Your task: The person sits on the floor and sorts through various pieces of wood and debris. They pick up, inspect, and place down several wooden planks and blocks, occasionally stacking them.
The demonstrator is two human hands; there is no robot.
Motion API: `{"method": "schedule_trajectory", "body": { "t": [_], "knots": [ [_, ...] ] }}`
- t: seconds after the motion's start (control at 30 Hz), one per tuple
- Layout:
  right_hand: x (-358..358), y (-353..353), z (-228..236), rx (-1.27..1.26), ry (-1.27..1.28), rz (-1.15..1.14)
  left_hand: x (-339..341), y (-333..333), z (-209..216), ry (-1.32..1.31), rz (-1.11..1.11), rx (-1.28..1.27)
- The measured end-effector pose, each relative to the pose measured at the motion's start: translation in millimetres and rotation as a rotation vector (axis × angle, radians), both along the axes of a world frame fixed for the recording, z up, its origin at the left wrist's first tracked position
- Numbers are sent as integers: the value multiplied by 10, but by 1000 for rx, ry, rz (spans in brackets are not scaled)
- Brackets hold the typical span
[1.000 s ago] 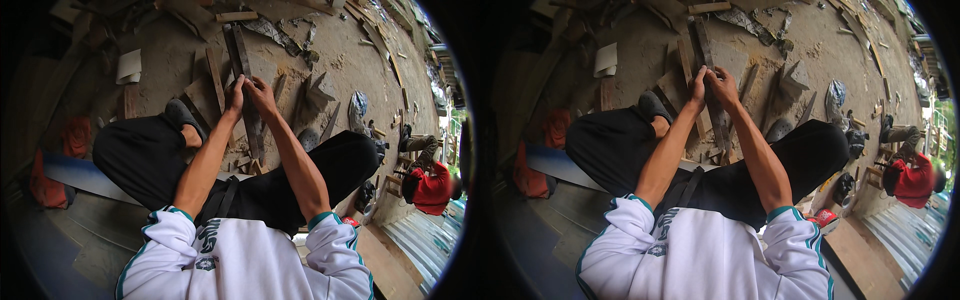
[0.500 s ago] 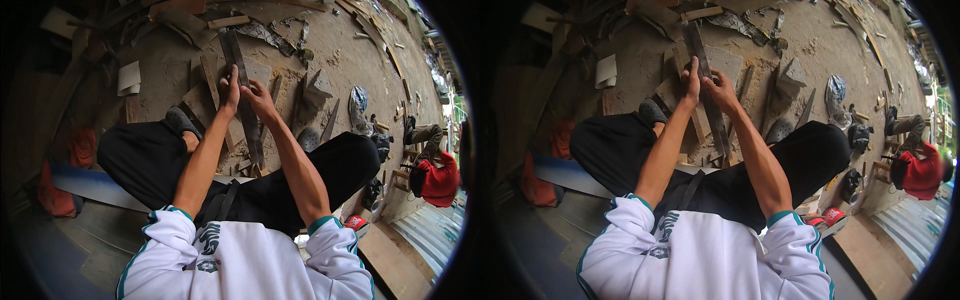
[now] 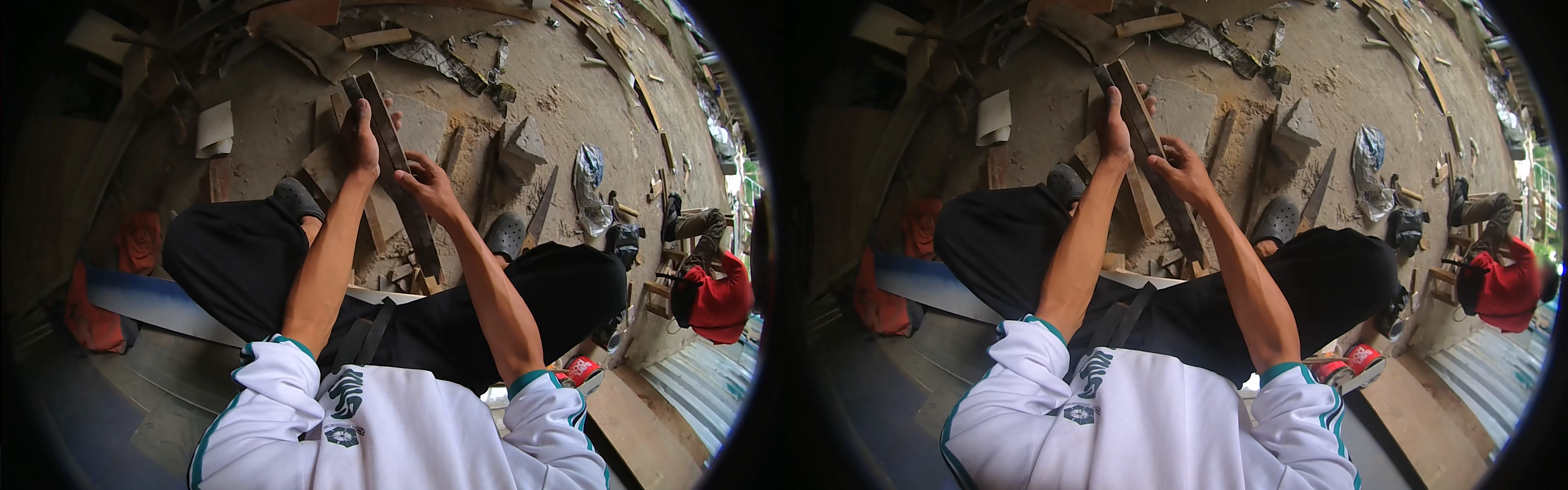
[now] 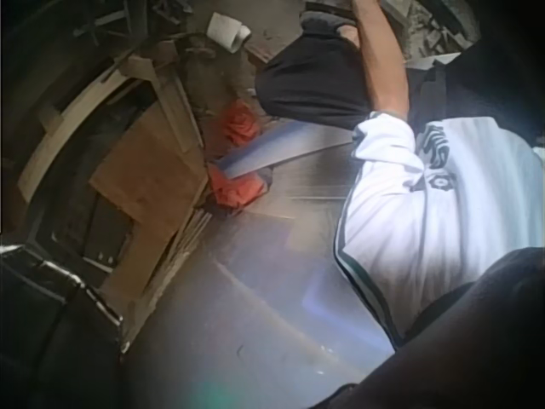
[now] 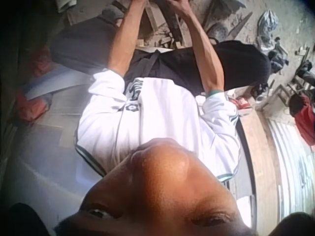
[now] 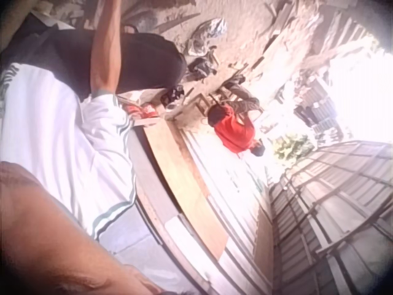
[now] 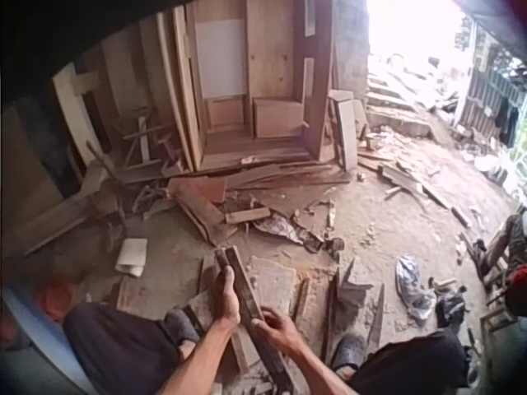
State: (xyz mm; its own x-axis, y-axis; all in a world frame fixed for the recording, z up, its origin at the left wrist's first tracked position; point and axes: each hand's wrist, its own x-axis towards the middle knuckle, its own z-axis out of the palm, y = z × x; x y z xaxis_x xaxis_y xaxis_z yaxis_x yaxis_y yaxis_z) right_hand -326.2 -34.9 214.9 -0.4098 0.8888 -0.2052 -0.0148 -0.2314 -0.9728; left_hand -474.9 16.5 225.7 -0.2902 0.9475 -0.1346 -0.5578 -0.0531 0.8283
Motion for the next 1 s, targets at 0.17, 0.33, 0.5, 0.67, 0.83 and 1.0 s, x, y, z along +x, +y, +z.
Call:
{"method": "schedule_trajectory", "body": {
  "t": [0.17,0.33,0.5,0.67,0.83,1.0],
  "knots": [
    [54,-36,-37,94,-24,-6,75,-26,-3,-14,1,6],
    [70,-88,-57,50,-12,-47,151,-39,42,-1,22,42],
    [114,-110,-47,-18,18,-69,205,-52,94,34,6,87],
    [144,-106,-68,15,30,-70,229,-71,103,100,-64,86],
    [153,-150,-17,-23,85,-51,262,-102,116,94,-98,70],
    [177,-162,-19,-8,62,-40,298,-111,114,124,-76,104]
  ]
}}
